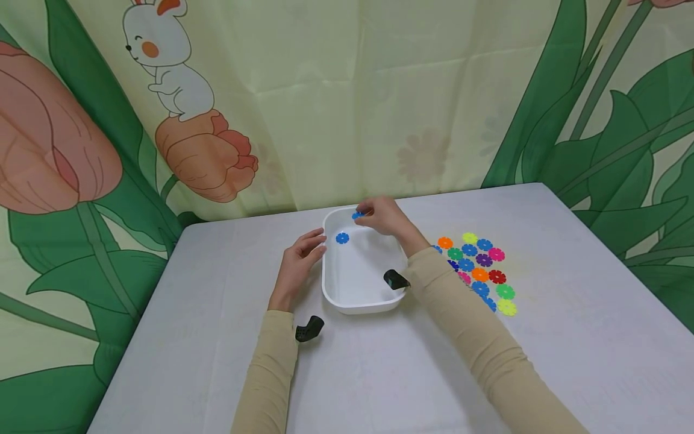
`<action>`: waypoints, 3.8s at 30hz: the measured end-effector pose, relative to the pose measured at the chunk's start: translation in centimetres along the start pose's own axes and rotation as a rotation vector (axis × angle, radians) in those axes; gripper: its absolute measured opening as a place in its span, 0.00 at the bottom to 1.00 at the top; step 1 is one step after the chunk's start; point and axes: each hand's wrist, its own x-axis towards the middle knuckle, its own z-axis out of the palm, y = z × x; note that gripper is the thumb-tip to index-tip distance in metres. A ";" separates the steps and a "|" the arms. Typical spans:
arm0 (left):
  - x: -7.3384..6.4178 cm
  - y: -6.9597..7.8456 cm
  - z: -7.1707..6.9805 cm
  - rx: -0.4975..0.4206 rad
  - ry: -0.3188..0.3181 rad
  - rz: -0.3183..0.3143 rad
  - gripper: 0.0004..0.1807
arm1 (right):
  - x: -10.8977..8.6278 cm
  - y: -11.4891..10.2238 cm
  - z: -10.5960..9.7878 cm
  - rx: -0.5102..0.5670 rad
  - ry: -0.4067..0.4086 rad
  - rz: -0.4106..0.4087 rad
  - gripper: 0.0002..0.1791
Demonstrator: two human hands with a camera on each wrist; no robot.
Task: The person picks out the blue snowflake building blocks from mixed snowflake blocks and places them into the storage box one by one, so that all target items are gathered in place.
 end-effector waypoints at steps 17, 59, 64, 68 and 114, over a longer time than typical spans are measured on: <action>-0.1 0.0 0.0 0.030 0.010 -0.029 0.18 | 1.1 0.5 1.3 -0.108 -0.090 0.023 0.18; 0.0 0.0 0.1 0.018 0.005 -0.024 0.18 | 1.7 1.0 3.8 -0.323 -0.123 0.053 0.15; 0.0 -0.1 0.1 0.023 0.005 -0.023 0.18 | 1.6 0.9 3.9 -0.318 -0.120 0.073 0.15; 0.0 -0.1 0.1 0.026 0.000 -0.022 0.18 | 1.5 1.0 3.9 -0.319 -0.116 0.070 0.16; 0.0 0.4 0.1 0.011 0.006 -0.033 0.18 | 1.5 1.0 3.9 -0.315 -0.119 0.029 0.16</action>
